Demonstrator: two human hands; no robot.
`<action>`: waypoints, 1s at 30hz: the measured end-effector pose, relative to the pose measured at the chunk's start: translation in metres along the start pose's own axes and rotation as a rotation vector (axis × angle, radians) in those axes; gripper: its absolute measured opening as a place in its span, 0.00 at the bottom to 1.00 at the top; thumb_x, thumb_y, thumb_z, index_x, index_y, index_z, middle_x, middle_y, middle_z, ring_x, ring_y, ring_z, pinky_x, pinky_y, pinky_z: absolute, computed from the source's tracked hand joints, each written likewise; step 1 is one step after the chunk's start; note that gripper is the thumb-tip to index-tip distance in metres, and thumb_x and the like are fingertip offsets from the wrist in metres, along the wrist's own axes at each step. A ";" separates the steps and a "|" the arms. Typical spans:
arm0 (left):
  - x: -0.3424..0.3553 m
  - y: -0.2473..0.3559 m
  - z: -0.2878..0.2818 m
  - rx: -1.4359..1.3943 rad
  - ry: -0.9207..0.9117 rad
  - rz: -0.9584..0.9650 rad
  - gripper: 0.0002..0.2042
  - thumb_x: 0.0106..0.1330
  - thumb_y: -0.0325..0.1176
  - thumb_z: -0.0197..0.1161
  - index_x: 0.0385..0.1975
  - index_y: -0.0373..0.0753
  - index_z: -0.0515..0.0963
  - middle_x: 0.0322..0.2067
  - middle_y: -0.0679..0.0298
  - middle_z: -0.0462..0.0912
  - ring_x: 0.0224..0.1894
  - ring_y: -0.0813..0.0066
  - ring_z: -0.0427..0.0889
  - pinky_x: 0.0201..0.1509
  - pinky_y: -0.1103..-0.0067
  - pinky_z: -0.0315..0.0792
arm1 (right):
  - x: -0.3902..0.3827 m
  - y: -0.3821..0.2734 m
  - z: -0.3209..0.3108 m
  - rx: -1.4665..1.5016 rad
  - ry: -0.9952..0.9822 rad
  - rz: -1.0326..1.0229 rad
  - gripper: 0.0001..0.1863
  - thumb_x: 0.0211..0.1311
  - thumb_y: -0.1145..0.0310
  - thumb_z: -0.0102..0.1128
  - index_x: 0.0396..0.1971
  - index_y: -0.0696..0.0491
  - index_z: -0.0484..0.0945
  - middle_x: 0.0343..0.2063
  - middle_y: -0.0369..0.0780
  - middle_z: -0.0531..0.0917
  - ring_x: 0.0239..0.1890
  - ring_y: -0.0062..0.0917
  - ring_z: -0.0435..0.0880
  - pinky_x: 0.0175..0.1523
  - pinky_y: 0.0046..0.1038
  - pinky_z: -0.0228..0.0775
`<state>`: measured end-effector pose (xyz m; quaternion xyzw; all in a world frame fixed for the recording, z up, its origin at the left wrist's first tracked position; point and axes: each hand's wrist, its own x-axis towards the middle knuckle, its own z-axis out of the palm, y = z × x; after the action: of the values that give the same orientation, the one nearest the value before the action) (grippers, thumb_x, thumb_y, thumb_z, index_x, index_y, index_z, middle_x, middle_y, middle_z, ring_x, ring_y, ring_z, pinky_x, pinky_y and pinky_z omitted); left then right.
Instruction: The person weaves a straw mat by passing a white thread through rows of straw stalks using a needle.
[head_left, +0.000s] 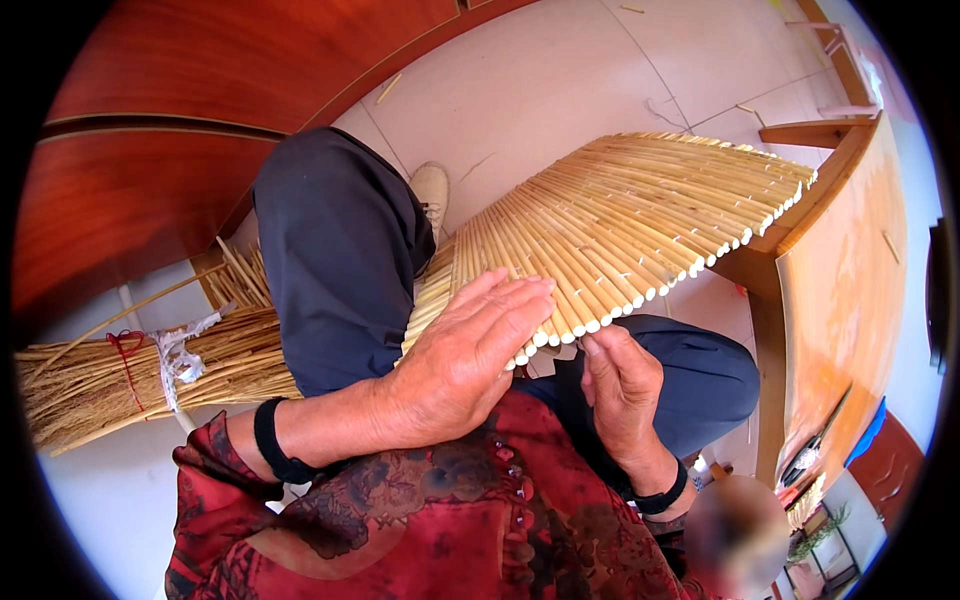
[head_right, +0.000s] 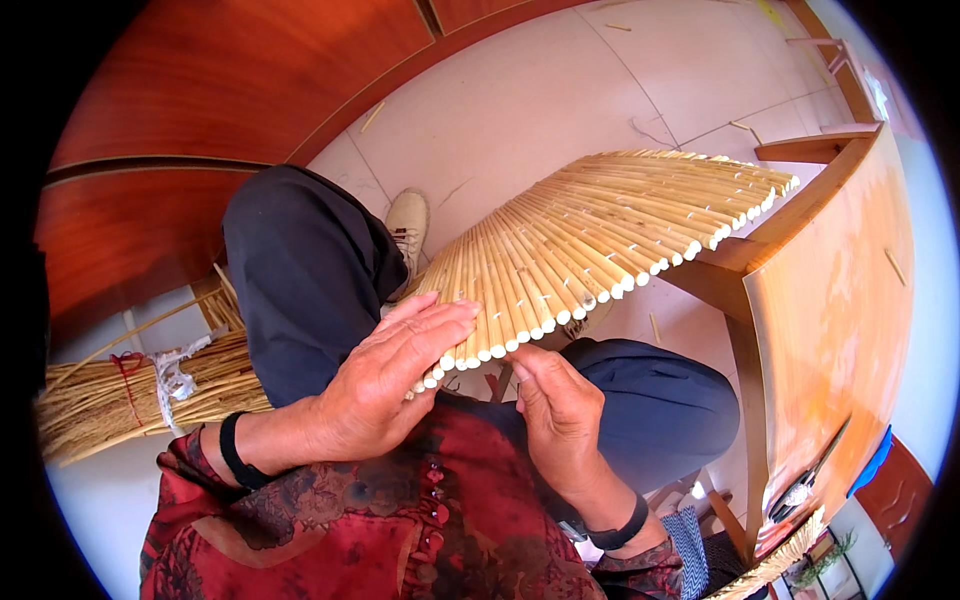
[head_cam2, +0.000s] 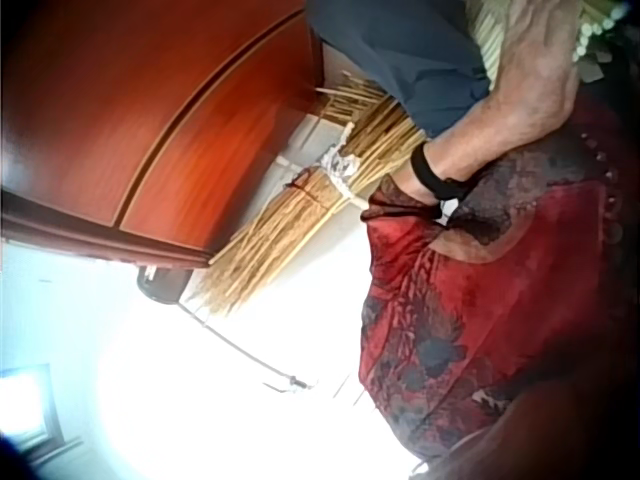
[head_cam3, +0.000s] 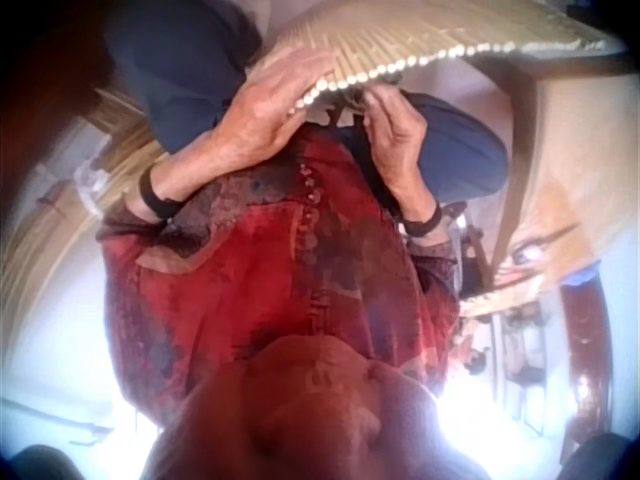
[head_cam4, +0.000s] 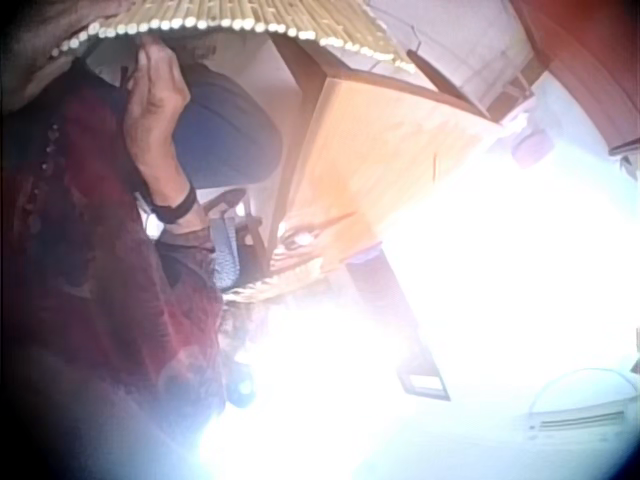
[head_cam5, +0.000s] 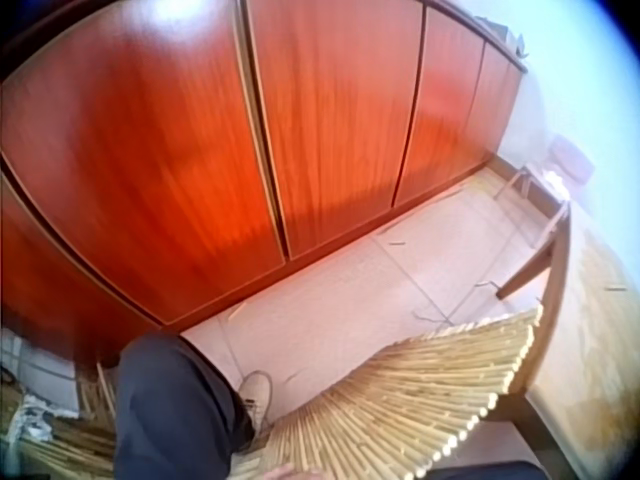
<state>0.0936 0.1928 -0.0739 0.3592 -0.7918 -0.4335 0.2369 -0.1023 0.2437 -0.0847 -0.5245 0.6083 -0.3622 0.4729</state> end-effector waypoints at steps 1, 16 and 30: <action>0.000 0.000 0.000 0.000 -0.002 -0.002 0.31 0.48 0.14 0.60 0.57 0.29 0.64 0.56 0.46 0.71 0.60 0.51 0.70 0.66 0.57 0.59 | 0.000 0.001 0.001 0.010 0.006 0.001 0.04 0.66 0.78 0.52 0.36 0.60 0.76 0.18 0.32 0.72 0.15 0.12 0.67 0.18 0.15 0.56; 0.003 -0.002 -0.003 -0.004 -0.016 0.011 0.31 0.47 0.12 0.59 0.56 0.30 0.64 0.55 0.46 0.71 0.60 0.51 0.70 0.65 0.55 0.59 | 0.007 -0.005 -0.004 0.080 -0.048 0.088 0.08 0.63 0.81 0.53 0.40 0.59 0.78 0.24 0.36 0.77 0.20 0.14 0.71 0.24 0.17 0.64; -0.004 0.006 0.017 -0.083 -0.006 -0.046 0.34 0.43 0.12 0.61 0.56 0.30 0.64 0.58 0.45 0.67 0.60 0.47 0.68 0.65 0.61 0.61 | 0.002 -0.005 -0.024 0.011 -0.130 0.161 0.08 0.68 0.73 0.51 0.37 0.59 0.78 0.16 0.31 0.73 0.15 0.11 0.68 0.20 0.14 0.58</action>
<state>0.0820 0.2065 -0.0779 0.3658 -0.7655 -0.4724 0.2389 -0.1242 0.2393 -0.0737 -0.4938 0.6146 -0.2912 0.5419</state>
